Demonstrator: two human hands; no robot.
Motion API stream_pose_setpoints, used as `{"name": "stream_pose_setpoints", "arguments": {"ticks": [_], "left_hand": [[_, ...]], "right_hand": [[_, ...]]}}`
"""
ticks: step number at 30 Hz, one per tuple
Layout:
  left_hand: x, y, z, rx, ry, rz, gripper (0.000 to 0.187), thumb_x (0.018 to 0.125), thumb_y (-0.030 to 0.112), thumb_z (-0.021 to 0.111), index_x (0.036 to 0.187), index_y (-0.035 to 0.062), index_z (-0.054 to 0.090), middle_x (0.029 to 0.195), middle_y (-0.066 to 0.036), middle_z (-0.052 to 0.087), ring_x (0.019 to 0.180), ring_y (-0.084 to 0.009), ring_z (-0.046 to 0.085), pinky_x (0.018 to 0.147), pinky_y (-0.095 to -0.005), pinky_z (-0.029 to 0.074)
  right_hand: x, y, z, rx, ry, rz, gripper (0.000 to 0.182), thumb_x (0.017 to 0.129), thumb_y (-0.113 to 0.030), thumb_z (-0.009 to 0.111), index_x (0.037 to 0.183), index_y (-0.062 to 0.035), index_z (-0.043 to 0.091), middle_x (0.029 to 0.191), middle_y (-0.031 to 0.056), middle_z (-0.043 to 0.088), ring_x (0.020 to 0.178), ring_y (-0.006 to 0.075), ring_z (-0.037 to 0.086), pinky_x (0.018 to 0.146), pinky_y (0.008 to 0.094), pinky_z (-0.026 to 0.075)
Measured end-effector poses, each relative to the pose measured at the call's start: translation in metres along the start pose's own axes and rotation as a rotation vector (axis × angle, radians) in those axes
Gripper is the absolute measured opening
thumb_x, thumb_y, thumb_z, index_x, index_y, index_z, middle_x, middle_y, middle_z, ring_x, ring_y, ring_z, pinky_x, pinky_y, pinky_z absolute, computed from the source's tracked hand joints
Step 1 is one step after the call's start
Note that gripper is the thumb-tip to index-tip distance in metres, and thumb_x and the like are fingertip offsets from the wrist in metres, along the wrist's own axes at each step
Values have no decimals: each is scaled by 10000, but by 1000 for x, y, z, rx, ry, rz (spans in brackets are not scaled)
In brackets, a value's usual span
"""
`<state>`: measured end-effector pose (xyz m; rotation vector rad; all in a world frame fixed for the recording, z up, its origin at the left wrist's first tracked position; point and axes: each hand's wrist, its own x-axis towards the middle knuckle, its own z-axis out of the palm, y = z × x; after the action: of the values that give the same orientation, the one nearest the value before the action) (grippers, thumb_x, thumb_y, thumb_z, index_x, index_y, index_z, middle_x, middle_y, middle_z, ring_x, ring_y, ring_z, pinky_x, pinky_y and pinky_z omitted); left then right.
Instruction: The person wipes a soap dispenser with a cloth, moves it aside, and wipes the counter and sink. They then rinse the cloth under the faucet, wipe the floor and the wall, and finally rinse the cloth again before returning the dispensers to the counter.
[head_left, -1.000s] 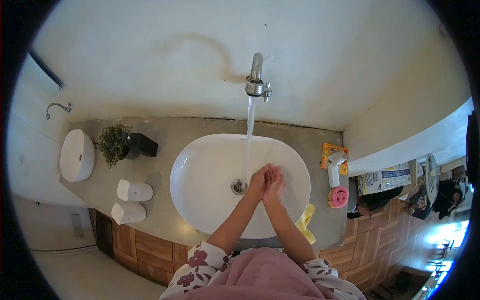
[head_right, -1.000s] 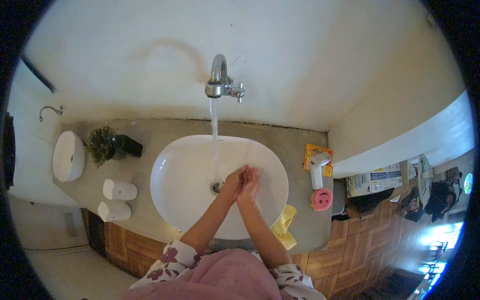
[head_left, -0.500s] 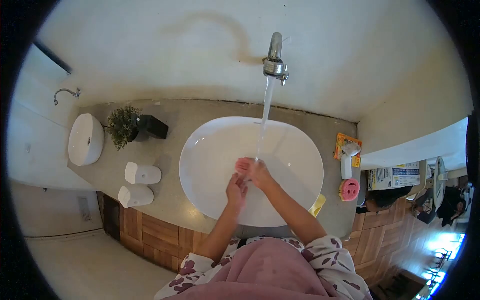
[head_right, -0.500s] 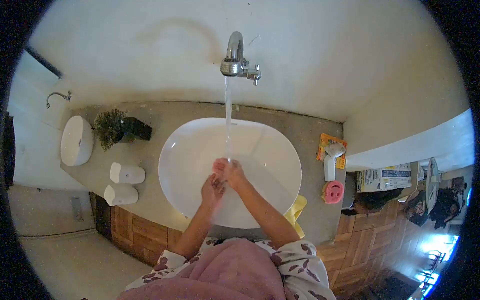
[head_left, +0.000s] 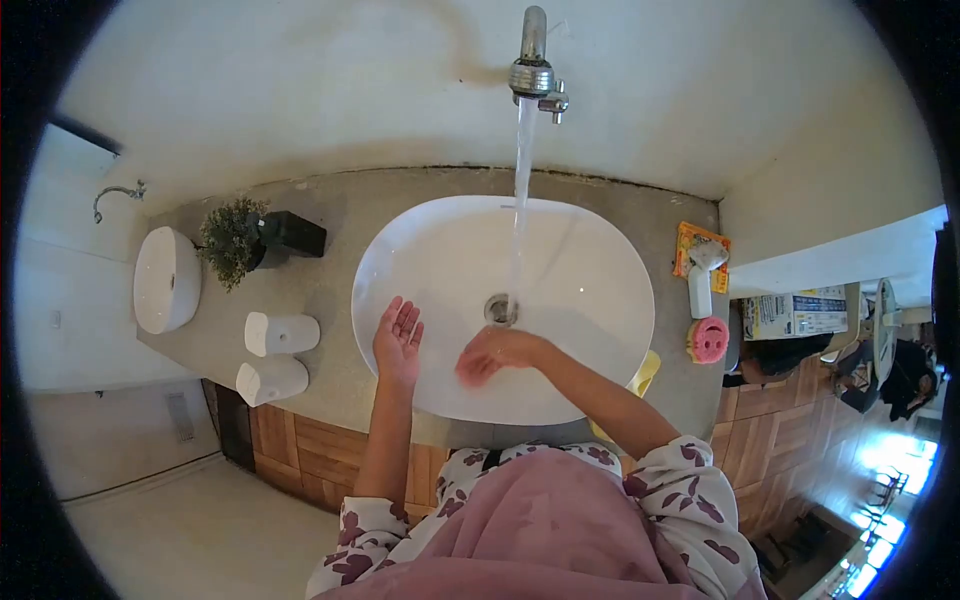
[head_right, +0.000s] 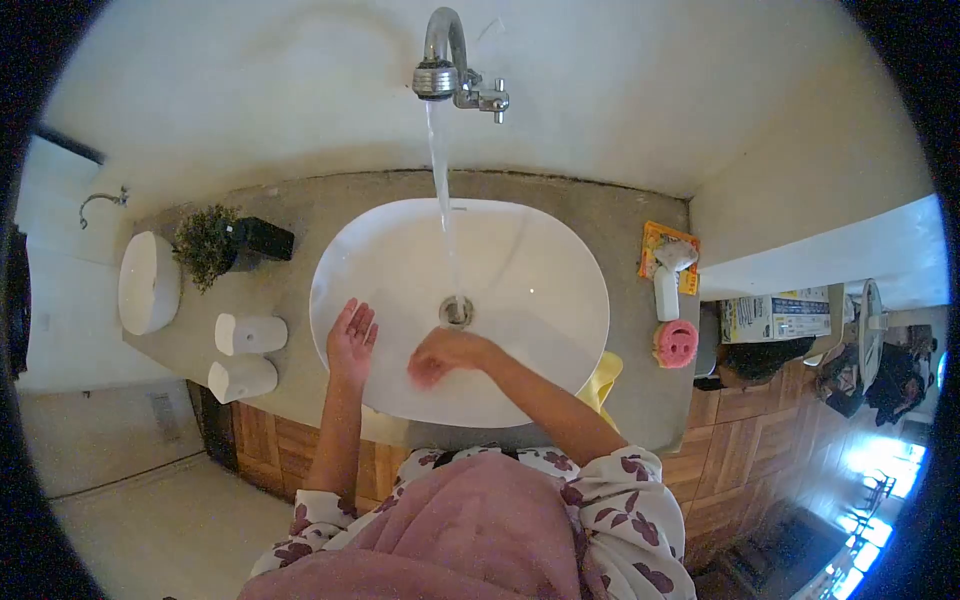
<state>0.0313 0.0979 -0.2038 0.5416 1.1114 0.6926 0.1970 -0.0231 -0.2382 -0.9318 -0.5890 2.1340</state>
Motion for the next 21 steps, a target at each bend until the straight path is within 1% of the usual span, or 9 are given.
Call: {"name": "stream_pose_setpoints", "arguments": {"ticks": [4,6,7,9,13,16,18,19,21], "left_hand": [[1,0,-4,-21,-18,-25,414,914,304,498,1267,90,488,1163,-47,547,1084,-171,506,935,-336,379],[0,0,-7,-16,42,-19,404,907,288,518,1253,82,495,1157,-52,550,1075,-171,510,929,-331,385],[-1,1,-9,-18,41,-19,404,907,288,518,1253,82,495,1157,-52,550,1075,-171,510,929,-331,385],[-2,1,-13,-38,61,-21,406,896,283,539,1244,78,499,1155,-54,551,1067,-171,511,921,-326,392],[-4,-5,-14,-48,42,-15,416,880,292,562,1234,79,507,1143,-51,557,1052,-168,518,913,-318,397],[-3,-18,-7,-20,10,-41,414,877,300,559,1226,82,513,1129,-49,565,1039,-165,525,905,-318,403],[-5,-28,0,19,-77,-137,401,881,302,547,1217,84,520,1118,-48,572,1028,-160,529,892,-317,409],[-9,-33,6,61,-86,-154,398,885,308,537,1215,86,521,1120,-50,572,1020,-158,532,885,-316,412],[-14,-40,16,97,-104,-184,398,889,300,534,1218,76,518,1111,-57,578,1009,-165,542,870,-308,428]], "right_hand": [[6,-4,10,-212,82,140,315,836,-226,607,931,74,623,847,162,652,808,227,652,748,353,546],[4,-2,-21,-479,243,-268,308,842,-228,605,938,64,621,818,140,643,775,221,648,727,348,550],[1,-4,-27,-481,244,-267,308,842,-228,605,938,64,621,818,140,643,775,221,648,727,348,550],[-5,-8,-34,204,679,-225,300,853,-226,593,960,54,615,828,127,633,755,223,642,719,347,551],[-5,-6,-44,416,666,-248,262,856,-222,596,931,28,625,851,134,650,747,218,648,699,339,563],[-12,5,-22,235,427,-208,254,860,-210,589,936,29,627,860,129,651,748,206,643,720,337,554],[-23,11,-8,24,15,-65,319,872,-248,572,998,43,617,909,127,650,821,217,645,758,334,540],[-28,8,-6,24,20,-64,319,872,-248,572,998,43,617,909,127,650,821,217,645,758,334,540],[-39,5,-6,-400,91,126,300,880,-232,555,991,39,618,924,122,653,830,210,644,776,316,532]]}}
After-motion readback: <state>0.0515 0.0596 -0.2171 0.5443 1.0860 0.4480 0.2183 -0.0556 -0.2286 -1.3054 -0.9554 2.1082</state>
